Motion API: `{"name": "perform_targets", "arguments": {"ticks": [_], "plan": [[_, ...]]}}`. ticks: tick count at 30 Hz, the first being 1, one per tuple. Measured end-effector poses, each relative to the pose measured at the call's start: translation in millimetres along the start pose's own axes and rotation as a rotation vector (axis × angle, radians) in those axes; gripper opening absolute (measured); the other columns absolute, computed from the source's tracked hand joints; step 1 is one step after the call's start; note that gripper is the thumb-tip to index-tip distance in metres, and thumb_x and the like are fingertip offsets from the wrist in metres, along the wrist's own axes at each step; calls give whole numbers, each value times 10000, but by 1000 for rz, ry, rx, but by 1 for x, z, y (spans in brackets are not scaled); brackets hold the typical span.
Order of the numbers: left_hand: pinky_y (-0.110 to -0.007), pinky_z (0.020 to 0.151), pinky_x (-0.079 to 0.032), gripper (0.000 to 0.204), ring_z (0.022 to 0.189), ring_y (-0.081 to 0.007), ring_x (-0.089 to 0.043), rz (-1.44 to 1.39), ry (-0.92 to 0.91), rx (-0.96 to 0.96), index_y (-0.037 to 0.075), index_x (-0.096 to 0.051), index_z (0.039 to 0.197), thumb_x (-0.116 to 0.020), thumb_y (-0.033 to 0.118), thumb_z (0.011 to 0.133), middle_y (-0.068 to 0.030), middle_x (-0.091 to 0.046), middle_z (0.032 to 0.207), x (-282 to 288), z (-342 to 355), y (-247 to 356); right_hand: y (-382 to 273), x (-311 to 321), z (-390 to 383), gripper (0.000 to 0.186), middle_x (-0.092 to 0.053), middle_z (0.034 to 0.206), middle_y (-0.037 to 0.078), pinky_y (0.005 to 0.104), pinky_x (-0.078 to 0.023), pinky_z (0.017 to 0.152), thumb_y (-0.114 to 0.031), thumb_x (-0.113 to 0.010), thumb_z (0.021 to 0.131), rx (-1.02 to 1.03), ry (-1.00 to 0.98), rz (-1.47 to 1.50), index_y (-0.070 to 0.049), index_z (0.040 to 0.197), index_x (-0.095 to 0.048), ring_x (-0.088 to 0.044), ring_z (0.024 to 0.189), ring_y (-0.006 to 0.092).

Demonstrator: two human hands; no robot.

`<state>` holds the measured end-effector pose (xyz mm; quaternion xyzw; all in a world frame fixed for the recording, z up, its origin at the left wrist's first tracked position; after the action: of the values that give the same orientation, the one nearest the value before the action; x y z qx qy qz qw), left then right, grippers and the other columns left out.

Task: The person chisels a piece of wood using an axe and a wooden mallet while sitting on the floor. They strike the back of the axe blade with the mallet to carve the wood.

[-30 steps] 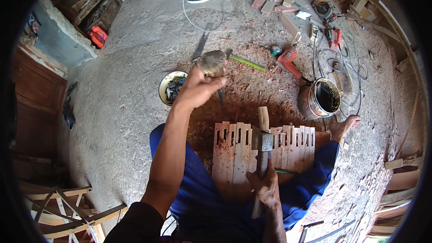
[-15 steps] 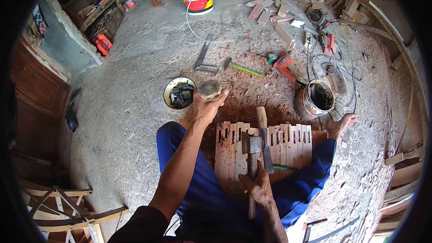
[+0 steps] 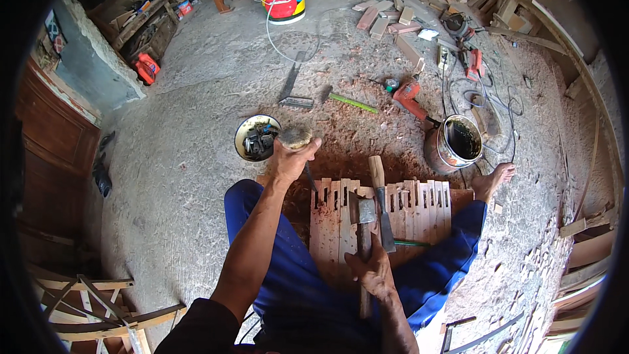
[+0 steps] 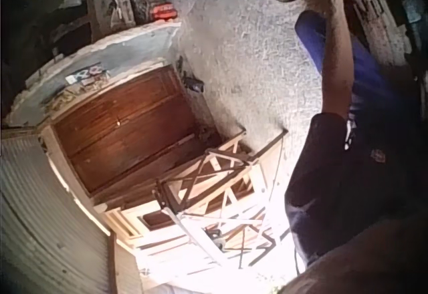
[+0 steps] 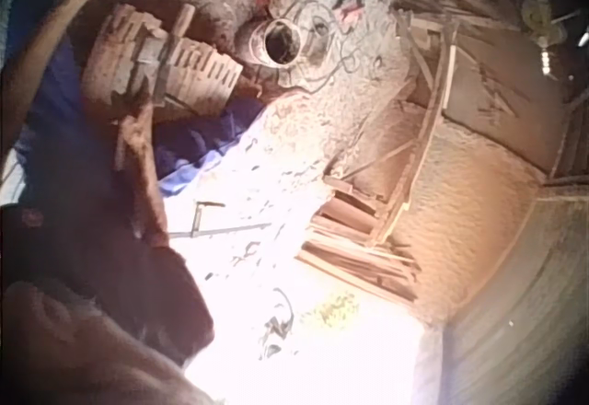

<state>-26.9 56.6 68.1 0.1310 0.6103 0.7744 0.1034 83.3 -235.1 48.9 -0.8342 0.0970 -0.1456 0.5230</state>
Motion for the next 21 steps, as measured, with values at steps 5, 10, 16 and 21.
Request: {"name": "perform_targets", "arguments": {"ticks": [5, 10, 16, 21], "plan": [[-351, 678, -555, 218, 717, -194, -672, 176, -182, -310, 64, -706, 859, -818, 249, 831, -59, -700, 761, -23, -32, 31, -23, -4, 0, 680, -638, 724, 142, 367, -507, 541, -95, -717, 861, 344, 164, -368, 16, 1440, -378, -635, 566, 207], [-352, 693, -558, 258, 799, -193, -692, 61, -311, -246, 37, -706, 1032, -802, 187, 846, -82, -731, 943, -17, -39, -7, -123, -13, -5, 675, -677, 974, 234, 462, -556, 614, -61, -658, 855, 787, 252, -641, -27, 1450, -342, -713, 770, 365], [-388, 802, -589, 498, 991, -223, -676, -941, -481, 230, 18, -517, 1383, -586, 331, 1002, -139, -650, 1216, -44, -44, -57, -149, -32, 25, 711, -640, 1063, 236, 509, -554, 754, -52, -597, 849, 588, 42, -1208, -43, 1498, -308, -699, 837, 392], [-341, 807, -561, 382, 949, -149, -648, -686, -423, -10, 39, -602, 1205, -729, 32, 845, -96, -669, 1109, -26, -50, -51, -169, -22, 8, 722, -656, 1084, 236, 510, -563, 693, -16, -622, 806, 768, 100, -1002, -101, 1477, -370, -684, 829, 424]]}}
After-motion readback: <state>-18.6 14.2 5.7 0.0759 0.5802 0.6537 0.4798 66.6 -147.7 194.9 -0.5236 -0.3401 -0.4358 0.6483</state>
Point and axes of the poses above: each hand's wrist, its own z-axis towards the middle knuckle, its own x-axis out of the back of the hand, y = z × x, the point moved 8 cm from there along z, towards the middle knuckle
